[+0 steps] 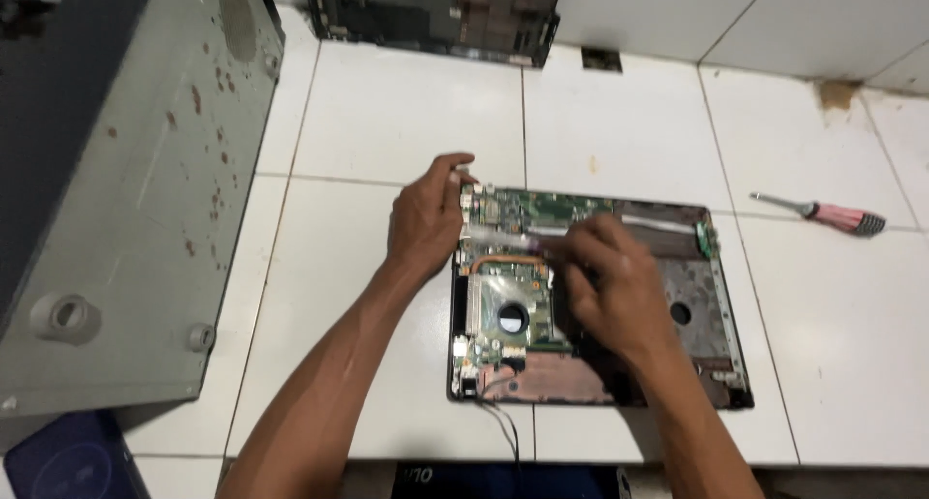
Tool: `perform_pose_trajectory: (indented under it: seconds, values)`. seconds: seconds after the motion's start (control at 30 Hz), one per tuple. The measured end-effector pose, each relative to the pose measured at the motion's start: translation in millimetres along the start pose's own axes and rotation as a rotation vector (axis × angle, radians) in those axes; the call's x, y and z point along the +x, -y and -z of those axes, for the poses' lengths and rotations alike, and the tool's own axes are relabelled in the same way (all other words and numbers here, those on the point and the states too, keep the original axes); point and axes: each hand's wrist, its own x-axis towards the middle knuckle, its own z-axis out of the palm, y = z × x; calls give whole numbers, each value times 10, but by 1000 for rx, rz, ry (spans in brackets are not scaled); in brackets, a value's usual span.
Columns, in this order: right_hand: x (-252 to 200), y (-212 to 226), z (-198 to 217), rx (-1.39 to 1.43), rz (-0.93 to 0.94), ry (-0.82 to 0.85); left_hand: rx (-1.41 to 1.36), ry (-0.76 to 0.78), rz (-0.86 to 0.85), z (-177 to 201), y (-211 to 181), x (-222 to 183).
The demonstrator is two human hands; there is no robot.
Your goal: Cleaning a laptop motherboard and its internal casing using a toothbrush to remove dust.
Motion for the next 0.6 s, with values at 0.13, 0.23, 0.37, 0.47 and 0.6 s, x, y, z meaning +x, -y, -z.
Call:
perform_pose_trajectory:
  seconds: [0.13, 0.23, 0.37, 0.47, 0.6]
  values:
    - [122, 199, 133, 55, -25, 40, -59, -11, 43, -19, 21, 37]
    - [142, 182, 117, 60, -19, 74, -113, -57, 34, 4, -3, 22]
    - [194, 60, 54, 51, -29, 41, -151, -86, 24, -22, 73, 19]
    - [230, 64, 94, 4, -56, 28, -137, -78, 28, -27, 77, 39]
    - [296, 107, 132, -99, -55, 118, -126, -61, 45, -22, 73, 39]
